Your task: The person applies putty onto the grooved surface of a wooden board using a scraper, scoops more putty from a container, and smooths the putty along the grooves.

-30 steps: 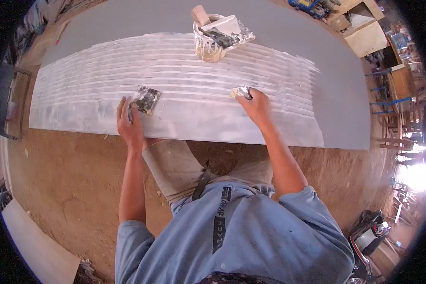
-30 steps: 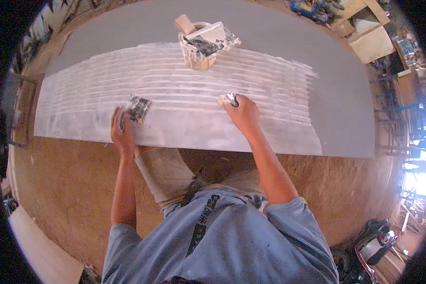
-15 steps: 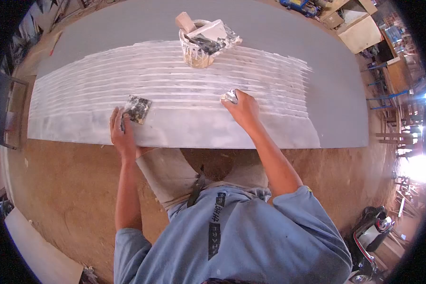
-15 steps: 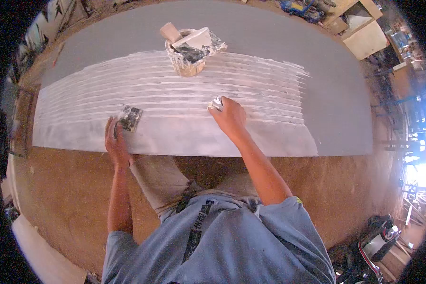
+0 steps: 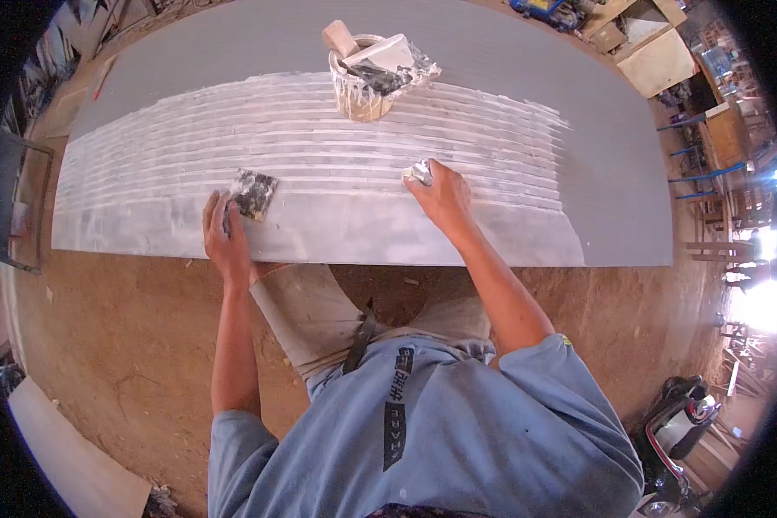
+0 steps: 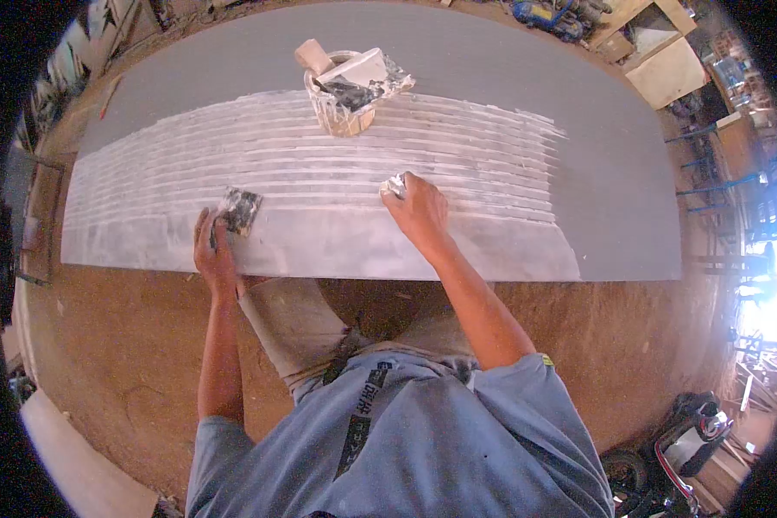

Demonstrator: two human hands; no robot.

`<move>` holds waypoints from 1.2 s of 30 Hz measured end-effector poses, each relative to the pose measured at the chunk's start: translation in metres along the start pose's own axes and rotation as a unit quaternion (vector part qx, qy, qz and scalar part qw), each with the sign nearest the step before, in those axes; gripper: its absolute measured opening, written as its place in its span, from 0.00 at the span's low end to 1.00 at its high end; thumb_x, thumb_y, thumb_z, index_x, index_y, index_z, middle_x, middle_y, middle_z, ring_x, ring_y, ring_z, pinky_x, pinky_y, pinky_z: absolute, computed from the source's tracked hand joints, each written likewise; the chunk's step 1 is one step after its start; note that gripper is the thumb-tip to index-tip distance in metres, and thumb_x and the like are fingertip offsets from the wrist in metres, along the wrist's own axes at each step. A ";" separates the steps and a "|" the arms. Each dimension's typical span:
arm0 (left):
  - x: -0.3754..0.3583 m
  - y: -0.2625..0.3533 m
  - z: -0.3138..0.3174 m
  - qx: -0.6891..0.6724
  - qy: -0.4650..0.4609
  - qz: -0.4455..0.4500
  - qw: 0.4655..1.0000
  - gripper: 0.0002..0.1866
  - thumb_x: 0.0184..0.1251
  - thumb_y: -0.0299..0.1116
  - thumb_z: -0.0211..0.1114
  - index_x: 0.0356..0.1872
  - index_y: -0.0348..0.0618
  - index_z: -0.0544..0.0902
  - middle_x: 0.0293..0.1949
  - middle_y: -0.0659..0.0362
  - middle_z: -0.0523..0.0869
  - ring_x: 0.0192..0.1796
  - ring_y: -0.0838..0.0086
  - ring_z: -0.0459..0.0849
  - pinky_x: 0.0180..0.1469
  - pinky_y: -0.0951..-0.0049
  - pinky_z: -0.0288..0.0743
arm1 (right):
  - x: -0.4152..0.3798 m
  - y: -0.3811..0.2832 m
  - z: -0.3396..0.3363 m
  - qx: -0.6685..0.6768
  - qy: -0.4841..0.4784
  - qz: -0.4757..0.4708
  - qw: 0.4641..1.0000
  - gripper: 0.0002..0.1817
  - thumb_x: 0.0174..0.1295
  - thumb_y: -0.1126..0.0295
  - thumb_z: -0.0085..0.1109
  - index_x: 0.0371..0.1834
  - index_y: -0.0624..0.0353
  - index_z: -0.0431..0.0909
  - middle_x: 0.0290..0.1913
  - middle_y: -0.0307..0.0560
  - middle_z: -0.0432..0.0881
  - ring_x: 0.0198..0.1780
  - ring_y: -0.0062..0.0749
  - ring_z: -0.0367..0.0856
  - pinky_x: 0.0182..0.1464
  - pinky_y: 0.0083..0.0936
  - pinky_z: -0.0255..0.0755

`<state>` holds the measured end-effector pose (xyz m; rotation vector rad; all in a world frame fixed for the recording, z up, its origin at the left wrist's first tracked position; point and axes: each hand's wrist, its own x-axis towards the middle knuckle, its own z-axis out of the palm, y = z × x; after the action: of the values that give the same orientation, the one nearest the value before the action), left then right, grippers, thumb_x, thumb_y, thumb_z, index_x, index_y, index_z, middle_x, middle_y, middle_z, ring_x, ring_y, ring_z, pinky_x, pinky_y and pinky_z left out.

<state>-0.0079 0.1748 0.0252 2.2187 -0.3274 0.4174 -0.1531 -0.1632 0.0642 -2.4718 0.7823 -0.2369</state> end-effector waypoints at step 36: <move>0.000 -0.004 0.000 -0.011 0.009 0.002 1.000 0.14 0.76 0.32 0.62 0.56 0.39 0.86 0.64 0.49 0.82 0.67 0.58 0.79 0.69 0.63 0.70 | -0.020 0.015 -0.041 0.436 -0.150 0.135 0.877 0.15 0.66 0.60 0.62 0.45 0.63 0.80 0.34 0.44 0.82 0.32 0.26 0.78 0.33 0.27 0.71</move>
<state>-0.0064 0.1772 0.0218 2.1923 -0.3261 0.4334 -0.1891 -0.1798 0.0908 -1.4791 0.6708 -0.0667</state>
